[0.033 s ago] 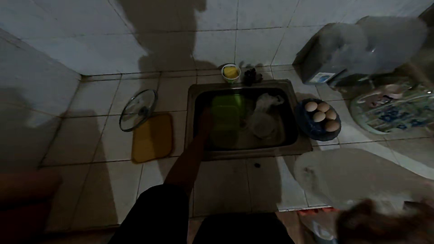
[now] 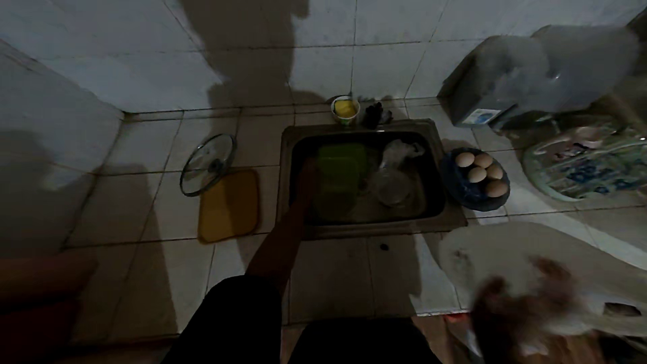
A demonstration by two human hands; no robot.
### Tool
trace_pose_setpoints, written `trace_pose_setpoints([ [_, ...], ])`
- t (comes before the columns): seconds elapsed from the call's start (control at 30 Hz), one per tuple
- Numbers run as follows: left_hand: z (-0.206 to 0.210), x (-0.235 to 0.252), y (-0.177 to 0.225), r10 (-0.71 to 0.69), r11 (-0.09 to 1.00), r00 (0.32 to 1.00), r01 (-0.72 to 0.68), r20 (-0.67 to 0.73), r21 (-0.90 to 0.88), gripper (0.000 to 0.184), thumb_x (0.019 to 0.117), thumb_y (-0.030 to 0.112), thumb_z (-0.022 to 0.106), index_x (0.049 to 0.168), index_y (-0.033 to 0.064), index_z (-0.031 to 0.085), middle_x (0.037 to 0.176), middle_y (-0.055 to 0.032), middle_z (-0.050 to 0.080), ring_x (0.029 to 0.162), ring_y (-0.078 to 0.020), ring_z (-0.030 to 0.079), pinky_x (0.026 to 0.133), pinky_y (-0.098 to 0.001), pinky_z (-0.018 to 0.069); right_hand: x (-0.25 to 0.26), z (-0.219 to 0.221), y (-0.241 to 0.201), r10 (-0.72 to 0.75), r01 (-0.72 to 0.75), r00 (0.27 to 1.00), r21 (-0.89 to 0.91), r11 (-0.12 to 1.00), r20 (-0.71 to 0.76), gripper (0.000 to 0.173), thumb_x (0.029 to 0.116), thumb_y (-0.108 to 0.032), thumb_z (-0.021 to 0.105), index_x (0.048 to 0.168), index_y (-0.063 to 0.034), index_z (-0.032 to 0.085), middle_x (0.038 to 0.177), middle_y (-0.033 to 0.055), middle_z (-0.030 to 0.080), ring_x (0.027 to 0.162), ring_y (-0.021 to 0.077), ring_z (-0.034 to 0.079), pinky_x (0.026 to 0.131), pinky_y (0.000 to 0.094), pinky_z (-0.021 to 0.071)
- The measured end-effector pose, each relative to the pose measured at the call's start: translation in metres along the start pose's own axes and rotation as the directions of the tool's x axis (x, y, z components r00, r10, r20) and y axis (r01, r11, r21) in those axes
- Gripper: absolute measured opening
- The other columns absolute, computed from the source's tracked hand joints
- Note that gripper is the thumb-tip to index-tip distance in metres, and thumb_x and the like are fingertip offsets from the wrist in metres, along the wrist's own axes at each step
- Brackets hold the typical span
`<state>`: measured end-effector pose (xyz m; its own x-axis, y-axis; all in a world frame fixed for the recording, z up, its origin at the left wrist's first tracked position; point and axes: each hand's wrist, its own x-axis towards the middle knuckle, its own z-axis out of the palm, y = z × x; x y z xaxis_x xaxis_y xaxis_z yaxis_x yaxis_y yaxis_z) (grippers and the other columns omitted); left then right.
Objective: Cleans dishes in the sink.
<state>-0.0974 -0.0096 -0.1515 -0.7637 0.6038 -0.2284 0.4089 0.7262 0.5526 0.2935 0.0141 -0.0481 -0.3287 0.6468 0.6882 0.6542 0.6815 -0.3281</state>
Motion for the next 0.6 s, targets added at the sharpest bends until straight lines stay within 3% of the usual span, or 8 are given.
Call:
trace_pose_setpoints([
  [0.07,-0.003,-0.013,0.005,0.13,0.991,0.99,-0.129,-0.05,0.016,0.041,0.1055,0.012,0.052,0.145,0.002,0.051,0.145,-0.024,0.054,0.131,-0.0421,0.056,0.107,-0.0588,0.0464,0.023,0.062,-0.038,-0.03,-0.043,0.964,0.268,0.962,0.264,0.038,0.0965,-0.013,0.059,0.129,0.0064,0.064,0.13,0.0319,0.06,0.124,0.0381,0.059,0.103,0.0436,0.0496],
  [0.13,-0.001,-0.034,0.007,0.276,0.96,0.959,-0.272,-0.059,0.059,0.042,0.1058,0.013,0.053,0.146,0.0028,0.049,0.141,-0.0257,0.056,0.122,-0.045,0.061,0.099,-0.0604,0.0512,0.053,0.117,-0.058,0.017,-0.252,0.775,0.283,0.925,0.632,0.061,0.0957,-0.018,0.067,0.149,0.0045,0.047,0.151,0.033,0.044,0.136,0.0489,0.049,0.109,0.059,0.043],
  [0.2,-0.003,-0.049,0.018,0.351,0.934,0.936,-0.349,-0.012,0.074,0.039,0.1064,0.013,0.052,0.143,-0.0002,0.053,0.136,-0.0245,0.061,0.119,-0.0408,0.064,0.099,-0.0556,0.0521,0.077,0.162,-0.067,0.054,-0.304,0.533,0.132,0.944,0.844,0.079,0.0978,-0.029,0.068,0.163,-0.0137,0.025,0.161,0.0262,0.032,0.137,0.0452,0.049,0.107,0.0576,0.0454],
  [0.27,-0.008,-0.055,0.019,0.509,0.861,0.86,-0.509,0.044,0.0,0.033,0.1045,0.007,0.053,0.135,-0.0029,0.061,0.133,-0.0222,0.065,0.12,-0.0361,0.065,0.103,-0.0485,0.0516,0.088,0.186,-0.069,0.076,-0.249,0.323,0.007,0.968,0.944,0.077,0.1034,-0.022,0.059,0.166,-0.0213,0.014,0.156,0.0251,0.041,0.128,0.0439,0.057,0.104,0.0561,0.048],
  [0.3,-0.018,-0.049,0.017,0.547,0.837,0.829,-0.535,0.115,-0.117,0.033,0.1044,0.004,0.052,0.135,-0.0016,0.062,0.134,-0.0198,0.065,0.121,-0.0321,0.065,0.105,-0.0446,0.0507,0.087,0.191,-0.067,0.081,-0.212,0.279,-0.021,0.977,0.957,0.069,0.1055,-0.015,0.052,0.165,-0.0186,0.018,0.151,0.0249,0.047,0.126,0.0433,0.059,0.104,0.0552,0.0479],
  [0.4,-0.038,-0.001,-0.006,0.409,0.866,0.899,-0.328,0.156,-0.379,0.03,0.107,0.008,0.047,0.131,0.0044,0.065,0.131,-0.0151,0.066,0.113,-0.0262,0.067,0.098,-0.0445,0.0537,0.065,0.183,-0.058,0.057,-0.166,0.447,0.02,0.986,0.893,0.055,0.1031,0.001,0.045,0.157,-0.0077,0.038,0.142,0.0281,0.055,0.127,0.0447,0.057,0.105,0.0548,0.0476],
  [0.5,0.016,0.053,-0.025,0.163,0.983,0.984,-0.156,0.067,-0.097,0.042,0.1054,0.021,0.056,0.144,0.0054,0.055,0.147,-0.0202,0.054,0.135,-0.0368,0.053,0.111,-0.0551,0.0438,0.029,0.17,-0.049,-0.03,-0.089,0.789,0.162,0.983,0.613,0.049,0.0901,0.012,0.06,0.138,0.0047,0.059,0.131,0.0325,0.062,0.117,0.0504,0.063,0.094,0.0582,0.0548],
  [0.6,0.063,0.055,-0.03,-0.022,1.0,1.0,0.022,0.011,0.016,0.066,0.0977,0.035,0.068,0.152,0.0055,0.046,0.159,-0.0218,0.04,0.146,-0.0427,0.038,0.116,-0.0612,0.0357,0.006,0.161,-0.037,-0.125,0.019,0.89,0.238,0.971,0.439,0.049,0.0795,0.014,0.064,0.128,0.0137,0.061,0.124,0.0371,0.062,0.105,0.0543,0.066,0.08,0.0567,0.0588],
])
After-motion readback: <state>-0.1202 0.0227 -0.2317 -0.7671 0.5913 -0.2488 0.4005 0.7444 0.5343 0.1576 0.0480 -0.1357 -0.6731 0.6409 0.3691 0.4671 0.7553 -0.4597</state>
